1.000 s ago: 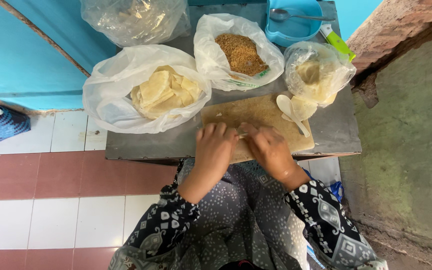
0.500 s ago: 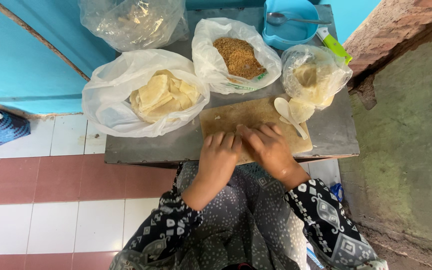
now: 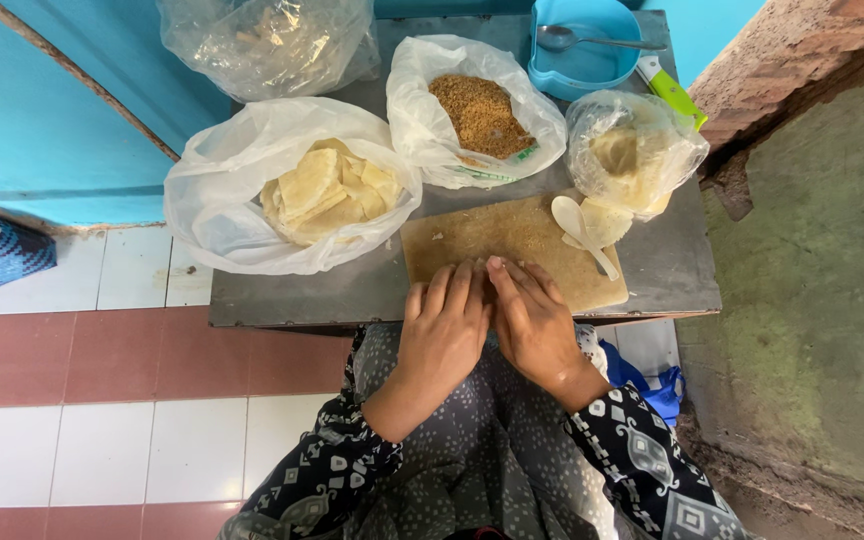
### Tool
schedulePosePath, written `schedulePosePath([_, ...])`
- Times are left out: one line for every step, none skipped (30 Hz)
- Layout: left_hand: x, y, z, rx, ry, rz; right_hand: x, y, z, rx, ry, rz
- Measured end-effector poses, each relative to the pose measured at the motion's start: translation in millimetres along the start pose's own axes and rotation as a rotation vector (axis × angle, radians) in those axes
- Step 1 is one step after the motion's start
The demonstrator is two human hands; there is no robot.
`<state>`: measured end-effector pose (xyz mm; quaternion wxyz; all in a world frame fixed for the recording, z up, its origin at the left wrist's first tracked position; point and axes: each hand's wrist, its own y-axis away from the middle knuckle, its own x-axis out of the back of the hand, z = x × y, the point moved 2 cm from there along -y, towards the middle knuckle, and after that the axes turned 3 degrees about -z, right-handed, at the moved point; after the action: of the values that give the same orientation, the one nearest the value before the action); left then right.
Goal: The person sits at a low table and wraps dumplings. They take a thin square wrapper, place filling onto it from a plastic bag, fold and pinch the wrapper closed, and set the finished dumpling into a bag with other wrapped dumplings, repeating the cycle.
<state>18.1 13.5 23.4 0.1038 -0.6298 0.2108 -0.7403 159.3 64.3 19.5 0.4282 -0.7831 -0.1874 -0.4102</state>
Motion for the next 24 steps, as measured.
schedulePosePath([-1.5, 0.1, -0.1, 0.003, 0.012, -0.005, 0.1, -1.0, 0.6, -0.001, 0.000, -0.017])
schedulePosePath([-3.3, -0.5, -1.0, 0.002, 0.003, -0.001, 0.2, -2.0, 1.0, 0.001, 0.002, -0.032])
schedulePosePath([-5.3, -0.9, -2.0, 0.002, -0.006, 0.002, 0.2, -3.3, 1.1, 0.000, 0.019, -0.048])
schedulePosePath([-7.1, -0.3, -3.1, 0.002, -0.015, 0.001, -0.1, -4.5, 1.3, -0.002, 0.034, -0.066])
schedulePosePath([-9.2, -0.2, -5.1, 0.004, -0.022, -0.003, -0.4, -5.6, 1.2, -0.006, 0.048, -0.083])
schedulePosePath([-11.7, -0.4, -7.0, 0.006, -0.026, -0.009, -1.1, -6.6, 1.4, -0.014, 0.041, -0.109])
schedulePosePath([-14.5, -1.3, -9.0, 0.005, -0.030, -0.014, -1.8, -7.9, 2.4, -0.023, 0.036, -0.135])
schedulePosePath([-17.4, -2.3, -11.2, 0.000, -0.024, -0.028, -2.7, -9.1, 3.6, -0.032, 0.031, -0.160])
schedulePosePath([-20.1, -3.8, -13.8, -0.003, -0.019, -0.041, -4.0, -10.7, 5.2, -0.034, 0.032, -0.175])
schedulePosePath([-22.6, -5.6, -16.5, -0.006, -0.014, -0.054, -5.4, -12.5, 7.2, -0.036, 0.033, -0.191])
schedulePosePath([-25.0, -7.6, -19.1, -0.002, -0.010, -0.075, -7.2, -14.3, 9.3, -0.038, 0.034, -0.206])
schedulePosePath([-27.1, -10.0, -21.2, 0.002, -0.005, -0.094, -8.6, -16.3, 12.2, -0.053, 0.015, -0.210])
schedulePosePath([-28.8, -12.6, -23.4, 0.005, 0.000, -0.114, -10.4, -18.4, 15.0, -0.068, -0.003, -0.213])
schedulePosePath([-30.2, -14.8, -25.8, 0.011, -0.002, -0.146, -12.0, -20.1, 17.8, -0.084, -0.022, -0.217])
schedulePosePath([-31.1, -16.7, -28.3, 0.018, -0.004, -0.177, -12.0, -22.0, 21.2, -0.104, -0.004, -0.164])
schedulePosePath([-31.7, -18.4, -30.5, 0.027, -0.007, -0.207, -12.2, -24.0, 24.8, -0.120, 0.013, -0.110])
schedulePosePath([-31.2, -19.2, -32.3, 0.043, 0.017, -0.214, -11.9, -25.9, 28.2, -0.133, 0.029, -0.057])
schedulePosePath([-30.5, -19.5, -34.1, 0.060, 0.042, -0.222, -13.0, -27.7, 31.1, -0.126, 0.012, -0.068])
schedulePosePath([-29.7, -19.7, -35.8, 0.075, 0.067, -0.230, -13.9, -29.3, 33.7, -0.122, -0.003, -0.079])
schedulePosePath([-27.5, -19.8, -38.6, 0.097, 0.089, -0.200, -14.5, -30.9, 35.8, -0.119, -0.016, -0.089])
schedulePosePath([-24.5, -19.6, -43.0, 0.119, 0.111, -0.169, -15.5, -33.7, 37.4, -0.103, -0.010, -0.098])
schedulePosePath([-20.7, -18.9, -48.8, 0.140, 0.133, -0.139, -15.8, -36.8, 38.6, -0.086, -0.006, -0.105])
schedulePosePath([-14.0, -15.4, -55.6, 0.167, 0.114, -0.085, -15.2, -39.4, 38.5, -0.071, -0.002, -0.112])
schedulePosePath([-4.8, -9.2, -63.9, 0.194, 0.094, -0.031, -13.1, -42.5, 37.0, -0.016, 0.066, -0.098])
